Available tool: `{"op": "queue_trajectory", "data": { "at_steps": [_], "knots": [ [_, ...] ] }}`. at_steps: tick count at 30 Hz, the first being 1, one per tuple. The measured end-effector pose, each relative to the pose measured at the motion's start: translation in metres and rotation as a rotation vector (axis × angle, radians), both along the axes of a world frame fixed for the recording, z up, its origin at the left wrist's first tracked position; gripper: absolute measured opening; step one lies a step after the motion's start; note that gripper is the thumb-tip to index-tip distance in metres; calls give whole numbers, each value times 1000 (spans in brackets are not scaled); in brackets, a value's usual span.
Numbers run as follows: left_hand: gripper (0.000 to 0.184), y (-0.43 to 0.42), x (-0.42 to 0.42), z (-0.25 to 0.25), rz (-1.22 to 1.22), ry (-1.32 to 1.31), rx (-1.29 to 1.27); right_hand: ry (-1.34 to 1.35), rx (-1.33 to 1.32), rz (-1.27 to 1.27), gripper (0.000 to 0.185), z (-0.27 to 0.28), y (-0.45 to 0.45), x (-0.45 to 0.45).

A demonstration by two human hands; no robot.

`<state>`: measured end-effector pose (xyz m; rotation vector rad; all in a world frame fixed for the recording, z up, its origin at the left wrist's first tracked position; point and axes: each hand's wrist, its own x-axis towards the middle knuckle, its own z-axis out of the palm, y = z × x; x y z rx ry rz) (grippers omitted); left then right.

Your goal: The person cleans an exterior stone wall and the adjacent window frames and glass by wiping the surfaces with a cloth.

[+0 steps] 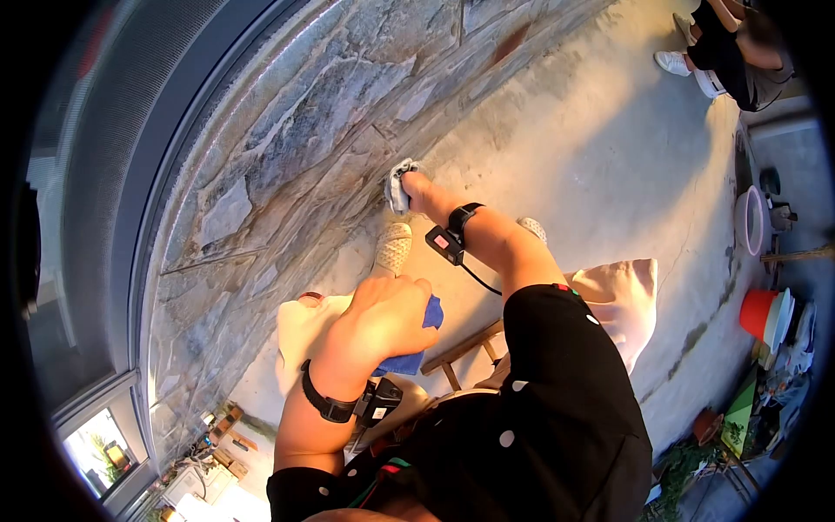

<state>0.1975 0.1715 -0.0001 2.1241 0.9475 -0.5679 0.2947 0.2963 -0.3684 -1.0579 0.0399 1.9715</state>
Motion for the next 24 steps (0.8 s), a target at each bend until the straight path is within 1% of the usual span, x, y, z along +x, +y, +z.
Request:
{"op": "queue_trajectory", "data": {
  "at_steps": [1, 2, 3, 4, 6, 8, 9, 11, 12, 13, 14, 15, 16, 17, 18, 19, 20, 21, 22, 23, 24],
  "knots": [
    [37, -1, 0, 1, -1, 0, -4, -70, 2, -42, 28, 2, 15, 35],
    [36, -2, -1, 2, -9, -2, 3, -48, 11, -31, 30, 15, 26, 69],
    [36, -3, -2, 2, -16, -2, 10, -197, 50, -66, 22, -16, 45, 99],
    [36, -3, -3, 2, -16, -2, 8, -357, 59, -126, 25, -20, 59, 129],
    [36, -3, -3, 2, -32, 17, -8, -645, 31, -247, 26, 0, 69, 148],
    [36, -2, -3, 1, -29, 15, -1, -737, 20, -270, 16, -15, 80, 162],
    [36, -2, -3, 1, -28, 13, 6, -739, 20, -266, 16, -35, 76, 156],
    [36, -3, -2, 1, -21, 13, 15, -588, 53, -250, 16, -56, 72, 138],
    [35, -3, -2, 1, -18, 16, 25, -574, 52, -163, 16, -56, 61, 123],
    [35, -4, -2, 1, -14, 16, 25, -625, -32, -240, 17, -82, 58, 99],
    [35, -5, -2, 0, -15, -1, 34, -556, -3, -141, 17, -69, 41, 77],
    [34, -6, -2, -1, -17, -19, 43, -458, 64, 53, 23, -38, 21, 60],
    [34, -7, -1, -3, -15, -18, 42, -480, -6, 53, 23, -52, 11, 30],
    [34, -6, 0, -4, -21, -14, 38, -502, 40, 116, 23, -64, -4, 4],
    [34, -6, 1, -4, -27, -11, 35, -448, 88, 234, 25, -82, -17, -21],
    [34, -4, 3, -4, -23, -11, 36, -419, 70, 293, 27, -84, -27, -53],
    [35, -2, 5, -4, -28, 23, 4, -419, 79, 249, 17, -17, -44, -72],
    [35, -1, 5, -3, -32, 57, -28, -255, 107, 352, 18, -9, -50, -88],
    [36, -4, 2, -7, -22, 7, 25, -273, 113, 392, 19, 6, -55, -100],
    [36, -5, 1, -8, -19, 7, 26, -135, 85, 464, 21, 19, -54, -101],
    [35, -3, 2, -7, -10, 12, 5, -29, 50, 444, 23, 37, -52, -98]
  ]
}}
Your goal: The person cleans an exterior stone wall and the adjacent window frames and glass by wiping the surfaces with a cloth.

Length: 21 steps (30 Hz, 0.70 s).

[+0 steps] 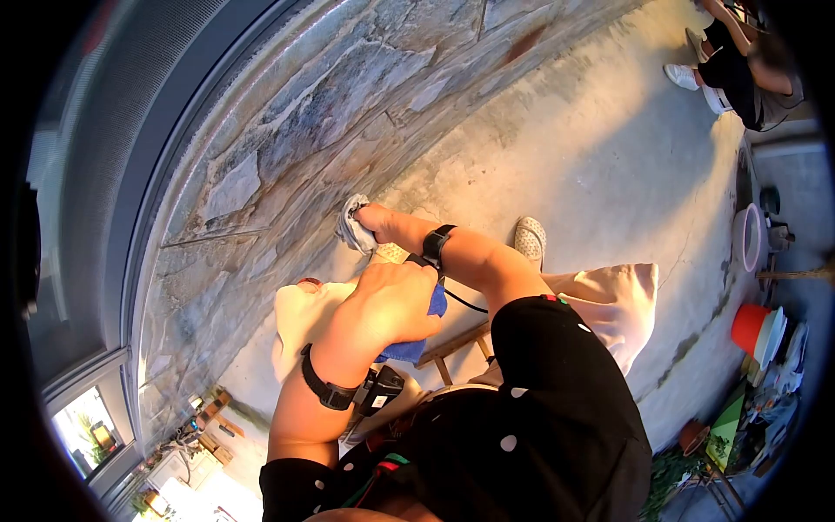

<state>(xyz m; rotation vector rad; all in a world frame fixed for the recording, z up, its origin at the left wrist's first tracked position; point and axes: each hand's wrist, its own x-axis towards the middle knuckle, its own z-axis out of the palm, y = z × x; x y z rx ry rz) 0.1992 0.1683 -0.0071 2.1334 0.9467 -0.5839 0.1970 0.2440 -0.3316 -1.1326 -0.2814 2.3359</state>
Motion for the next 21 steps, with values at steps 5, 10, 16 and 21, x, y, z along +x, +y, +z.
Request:
{"op": "queue_trajectory", "data": {
  "at_steps": [5, 10, 16, 21],
  "knots": [
    [30, 0, -2, 11, 23, -30, -10, 27, -92, -201, 23, 69, 46, 83],
    [24, -10, -1, 14, -19, -6, -67, -33, -53, -598, 30, 81, 97, 195],
    [28, -8, -4, 20, -51, -73, -68, -272, 146, -844, 23, 70, 90, 145],
    [47, 8, -13, 44, 51, -720, -68, -92, -57, -412, 23, 83, 23, 26]
  ]
}}
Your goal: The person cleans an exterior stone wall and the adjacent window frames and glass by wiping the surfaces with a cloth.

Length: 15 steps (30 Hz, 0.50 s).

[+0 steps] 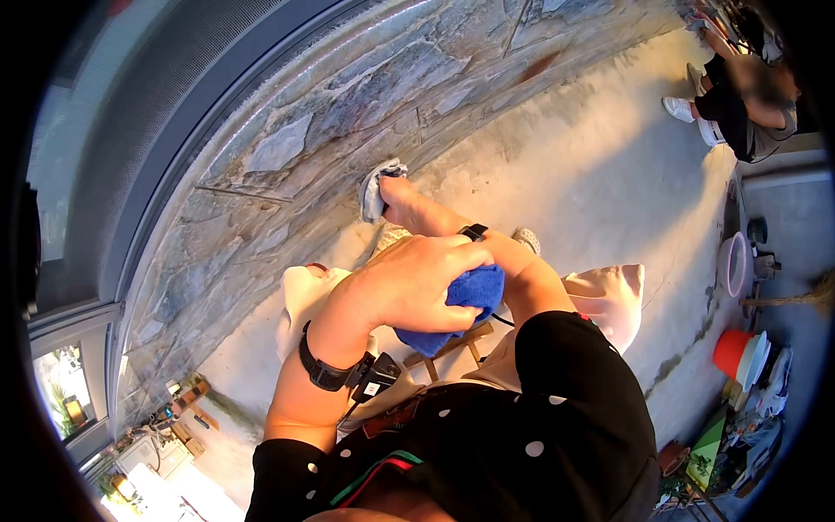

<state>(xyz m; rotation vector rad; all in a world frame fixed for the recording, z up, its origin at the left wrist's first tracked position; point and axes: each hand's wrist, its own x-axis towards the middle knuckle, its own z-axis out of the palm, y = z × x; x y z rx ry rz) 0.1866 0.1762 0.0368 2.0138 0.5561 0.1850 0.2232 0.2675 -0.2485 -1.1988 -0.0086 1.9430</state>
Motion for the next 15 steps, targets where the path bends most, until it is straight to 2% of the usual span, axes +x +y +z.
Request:
{"op": "queue_trajectory", "data": {
  "at_steps": [1, 2, 5, 8, 10, 12, 14, 15],
  "knots": [
    [48, 1, 2, -6, 66, -210, -30, 28, -27, 95, 24, 32, -12, -14],
    [47, 3, 3, -1, 132, -274, -29, 96, 47, 129, 28, 31, -17, -30],
    [48, 4, 9, -4, 185, -322, -38, 159, 106, 170, 26, 58, -22, -23],
    [48, -3, 14, -3, 198, -292, 59, 222, 187, 180, 24, 105, -17, 15],
    [50, -4, 16, -1, 237, -319, 201, 272, 368, 47, 24, 105, 3, 69],
    [51, -4, 16, 2, 294, -373, 273, 188, 424, -279, 23, 112, 25, 118],
    [50, -3, 19, -2, 340, -516, 271, 6, 499, -505, 23, 114, 46, 158],
    [50, -2, 20, -2, 343, -520, 280, -122, 449, -604, 23, 124, 52, 159]
  ]
}}
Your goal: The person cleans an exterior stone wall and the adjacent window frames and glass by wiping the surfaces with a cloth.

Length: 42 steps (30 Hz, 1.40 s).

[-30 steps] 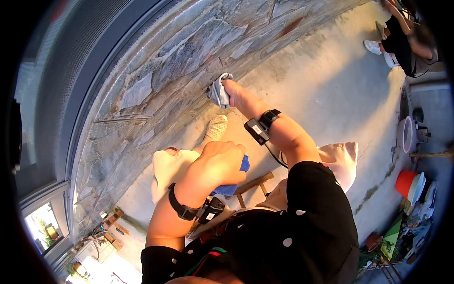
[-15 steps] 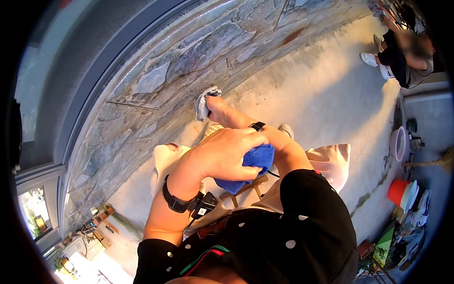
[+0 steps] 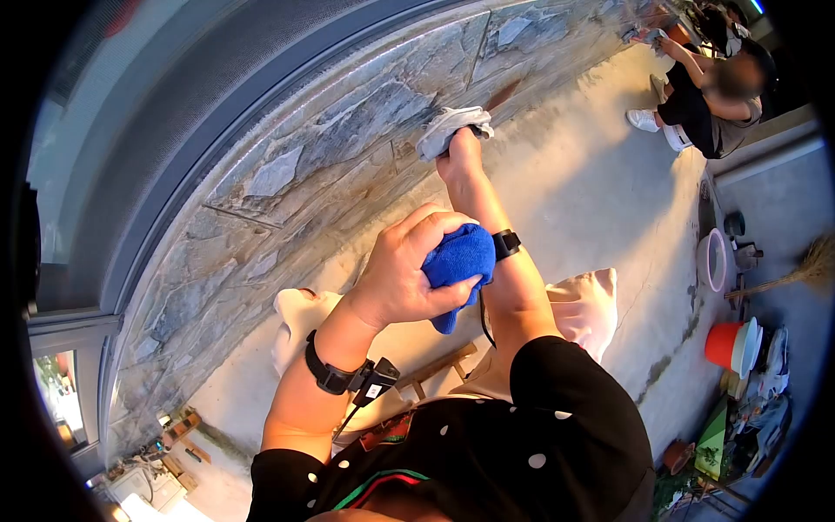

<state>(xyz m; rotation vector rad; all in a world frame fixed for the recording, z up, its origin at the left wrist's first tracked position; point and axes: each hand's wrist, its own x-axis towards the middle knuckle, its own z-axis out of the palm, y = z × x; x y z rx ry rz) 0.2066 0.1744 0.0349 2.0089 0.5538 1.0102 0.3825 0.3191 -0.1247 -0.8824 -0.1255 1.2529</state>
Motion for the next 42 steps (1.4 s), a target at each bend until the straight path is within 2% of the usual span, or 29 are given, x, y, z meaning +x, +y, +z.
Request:
{"op": "queue_trajectory", "data": {
  "at_steps": [1, 3, 4, 5, 6, 7, 9, 11, 14, 15, 17, 19, 21, 23, 27, 29, 31, 33, 35, 37, 39, 41, 42],
  "knots": [
    [50, -1, 1, 0, 15, -36, 3, -78, -75, -124, 24, 15, 2, -3],
    [49, 1, 4, 1, 38, -79, 19, -420, -66, -169, 20, 32, -6, -37],
    [49, 2, 5, 2, 50, -101, 35, -796, -141, -184, 25, -6, -1, -50],
    [49, 3, 6, 2, 62, -122, 54, -1137, -156, -190, 35, 18, -25, -85],
    [49, 3, 9, 1, 69, -125, 64, -1326, 9, -206, 47, -13, -29, -103],
    [50, 3, 12, -2, 95, -148, 76, -1488, 163, -247, 56, -10, -48, -127],
    [50, 4, 11, 1, 126, -168, 102, -1537, 442, -169, 51, 24, -81, -155],
    [49, 3, 7, 7, 96, -232, 104, -1551, 625, -60, 56, 19, -81, -157],
    [48, 3, 0, 9, 66, -284, 68, -1669, 711, -120, 55, 29, -58, -122],
    [47, 4, -2, 9, 34, -310, 50, -1730, 634, -156, 57, 50, -55, -106],
    [44, 3, -4, 8, 29, -345, 21, -1725, 447, -212, 60, 71, -41, -75],
    [41, 4, -6, 9, 15, -347, -82, -1729, 397, -344, 59, 73, -24, -38],
    [40, 1, -7, 14, 34, -364, -68, -1554, 264, -302, 45, 81, -18, -9],
    [40, 0, -6, 13, 56, -360, -157, -936, 289, -192, 39, 114, -28, 1],
    [41, 2, -5, -2, 33, -293, -258, -691, 300, -58, 35, 181, -68, 18],
    [44, 4, -1, -11, 92, -263, -197, -624, 388, -16, 35, 214, -92, 19],
    [48, 3, 2, -19, 182, -120, -223, -667, 450, -20, 36, 227, -109, 28],
    [47, 4, 10, -45, 214, -170, -231, -704, 492, -12, 36, 235, -129, 39],
    [42, -4, 8, -55, 218, -227, -376, -813, 498, 68, 37, 241, -152, 51],
    [38, -16, -1, -37, 249, -268, -370, -832, 471, 138, 37, 241, -169, 65],
    [37, -32, -21, -18, 193, -177, -463, -892, 396, 287, 36, 229, -180, 82],
    [38, -42, -38, -8, 222, -118, -393, -913, 360, 275, 36, 220, -188, 93],
    [40, -44, -48, -2, 145, 17, -371, -863, 354, 265, 35, 214, -187, 98]
  ]
}}
